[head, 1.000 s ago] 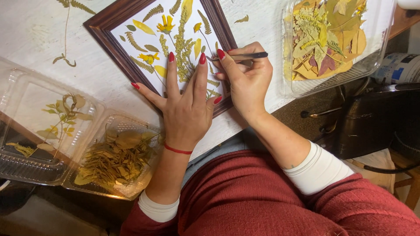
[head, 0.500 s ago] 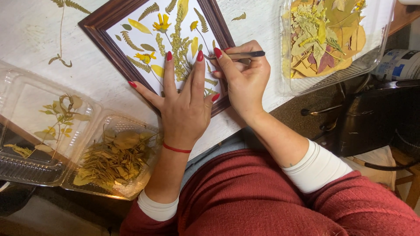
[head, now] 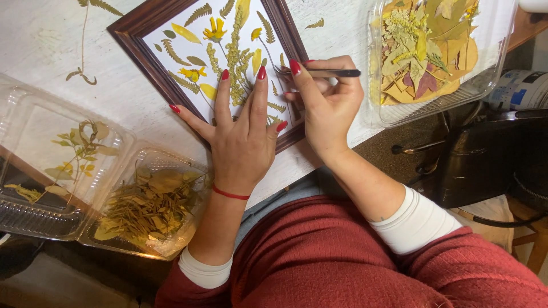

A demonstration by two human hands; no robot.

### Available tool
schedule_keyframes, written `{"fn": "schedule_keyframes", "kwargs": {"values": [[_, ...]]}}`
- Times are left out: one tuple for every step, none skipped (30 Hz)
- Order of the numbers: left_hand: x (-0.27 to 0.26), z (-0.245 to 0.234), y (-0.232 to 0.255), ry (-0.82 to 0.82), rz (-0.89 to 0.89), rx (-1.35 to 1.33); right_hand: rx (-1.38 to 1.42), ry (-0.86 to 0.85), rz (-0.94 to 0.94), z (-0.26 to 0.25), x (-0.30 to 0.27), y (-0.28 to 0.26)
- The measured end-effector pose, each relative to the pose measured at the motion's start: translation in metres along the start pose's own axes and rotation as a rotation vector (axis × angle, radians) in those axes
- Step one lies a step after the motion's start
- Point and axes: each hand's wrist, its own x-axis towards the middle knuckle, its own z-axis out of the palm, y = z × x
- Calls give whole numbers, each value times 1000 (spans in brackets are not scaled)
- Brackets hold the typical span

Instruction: Arrange and secure dried flowers and leaves inside a small picture frame.

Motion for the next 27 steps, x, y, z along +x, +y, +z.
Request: {"fn": "schedule_keyframes", "kwargs": {"values": [[0,0,0,12,6,-9,-4,-4,-34,-1,0,-1],[0,0,-1,12,3,-10,-5,-6,-33,-4,0,0],[-1,0,-3,9,14,-15,-62,-56,-107,-6,1,0],[-2,-1,-4,7,22,-20,-118,-110,-180,-9,2,0],[-4,-2,-5,8,18,-20,-118,-114,-179,-9,4,-3],[-5,-3,-6,37,36,-39,-388,-141,-328,-9,6,-5],[-7,-4,-7,65,55,-58,-658,-167,-476,-9,8,-8],[-8,-7,-6,64,49,-57,-657,-172,-473,-8,10,-9],[-10,-11,-6,72,36,-35,-696,-197,-523,-8,11,-10],[-10,-14,-6,82,25,-13,-733,-222,-575,-7,13,-11],[-14,-10,-9,83,21,-12,-732,-227,-575,-7,14,-11],[-17,-6,-11,145,19,-43,-773,-246,-595,-7,14,-11],[-20,-2,-13,206,17,-73,-813,-264,-615,-7,15,-11],[-21,-6,-12,208,13,-73,-814,-268,-615,-8,15,-10],[-21,-10,-11,209,-16,-119,-811,-279,-628,-9,15,-9],[-22,-14,-11,210,-45,-164,-806,-289,-641,-9,16,-8],[-23,-17,-10,212,-48,-163,-804,-293,-642,-7,14,-9],[-23,-19,-10,220,-53,-163,-794,-293,-637,-6,14,-11],[-23,-21,-9,228,-58,-163,-783,-295,-631,-5,13,-12],[-23,-21,-9,229,-62,-161,-781,-299,-631,-5,13,-11],[-24,-22,-8,220,-69,-163,-799,-308,-642,-6,13,-9],[-23,-22,-8,213,-73,-168,-818,-316,-656,-7,13,-8],[-25,-20,-8,217,-74,-168,-818,-317,-660,-10,16,-7],[-25,-18,-7,219,-73,-179,-693,-304,-590,-13,19,-7],[-25,-16,-6,220,-73,-191,-567,-291,-520,-17,22,-8],[-22,-13,-5,222,-72,-195,-571,-291,-523,-22,34,-21],[-20,-9,-4,190,-61,-177,-555,-282,-465,-28,46,-35]]}}
